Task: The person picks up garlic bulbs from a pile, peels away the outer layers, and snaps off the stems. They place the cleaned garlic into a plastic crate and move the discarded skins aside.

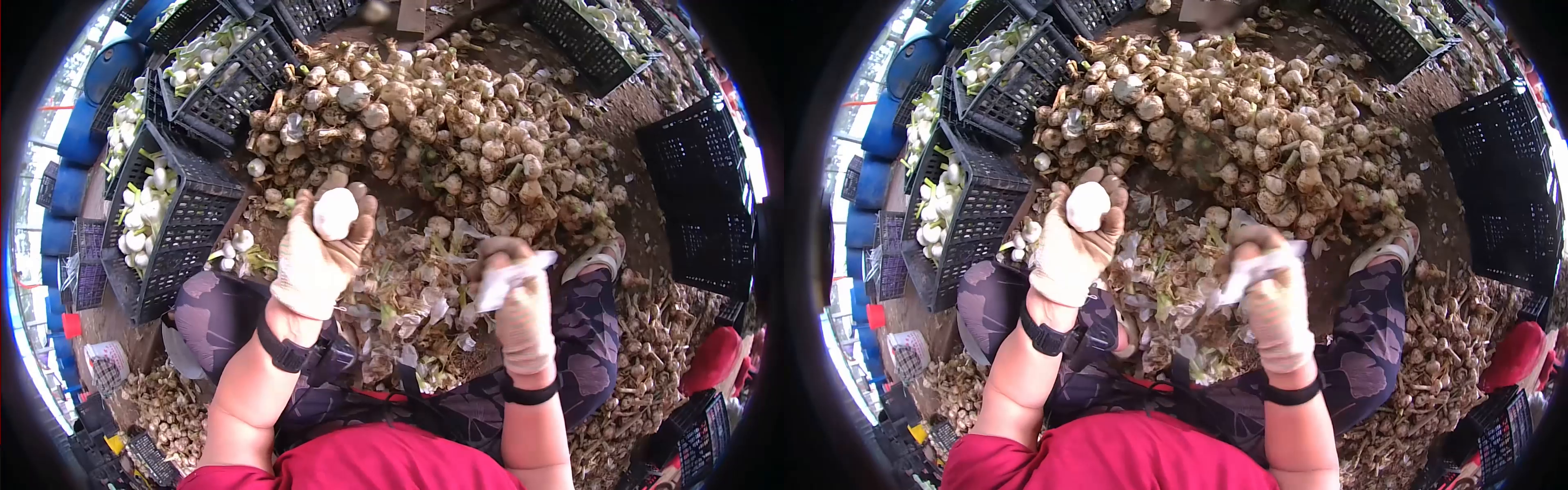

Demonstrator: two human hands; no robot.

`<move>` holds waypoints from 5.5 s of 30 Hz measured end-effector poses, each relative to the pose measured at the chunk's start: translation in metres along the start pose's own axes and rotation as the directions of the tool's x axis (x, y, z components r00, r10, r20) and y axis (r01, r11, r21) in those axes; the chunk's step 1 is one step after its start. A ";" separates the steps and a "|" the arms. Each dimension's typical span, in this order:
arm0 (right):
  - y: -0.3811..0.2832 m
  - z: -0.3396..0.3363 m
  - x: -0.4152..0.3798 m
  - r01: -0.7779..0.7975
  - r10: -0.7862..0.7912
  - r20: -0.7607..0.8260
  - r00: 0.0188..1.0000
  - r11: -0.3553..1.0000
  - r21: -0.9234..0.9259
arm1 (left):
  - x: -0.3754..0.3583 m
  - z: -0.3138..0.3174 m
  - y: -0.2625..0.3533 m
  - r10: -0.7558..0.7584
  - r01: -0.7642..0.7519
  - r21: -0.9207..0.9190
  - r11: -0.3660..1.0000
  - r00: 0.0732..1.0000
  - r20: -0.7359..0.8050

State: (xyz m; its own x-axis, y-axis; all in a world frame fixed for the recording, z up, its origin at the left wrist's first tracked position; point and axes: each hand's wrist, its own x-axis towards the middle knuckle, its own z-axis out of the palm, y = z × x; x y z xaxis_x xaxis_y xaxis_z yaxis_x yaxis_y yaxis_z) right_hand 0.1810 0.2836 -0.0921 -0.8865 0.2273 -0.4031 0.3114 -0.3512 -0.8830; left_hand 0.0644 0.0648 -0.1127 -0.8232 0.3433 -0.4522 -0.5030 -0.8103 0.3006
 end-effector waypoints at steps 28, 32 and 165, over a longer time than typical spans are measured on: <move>0.004 -0.004 -0.001 0.331 -0.185 0.315 0.931 0.790 -0.515 | 0.181 -0.064 -0.136 -0.168 -0.246 0.492 -0.835 0.966 0.198; 0.001 0.002 -0.016 0.111 -0.005 0.354 0.935 0.954 -0.278 | 0.182 -0.053 -0.138 -0.045 -0.171 0.714 -0.679 0.981 0.191; 0.024 0.010 -0.001 0.251 -0.279 -0.133 0.951 0.949 -0.193 | -0.008 0.061 -0.062 -0.168 -0.469 0.863 0.188 0.850 0.499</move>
State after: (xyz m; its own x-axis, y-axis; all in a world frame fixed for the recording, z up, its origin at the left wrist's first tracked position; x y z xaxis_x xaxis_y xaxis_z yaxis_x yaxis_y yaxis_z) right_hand 0.1855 0.2661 -0.1102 -0.8845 0.4347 -0.1694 0.1390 -0.1012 -0.9851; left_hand 0.0864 0.1407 -0.0766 -0.7468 0.6649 -0.0155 0.0646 0.0958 0.9933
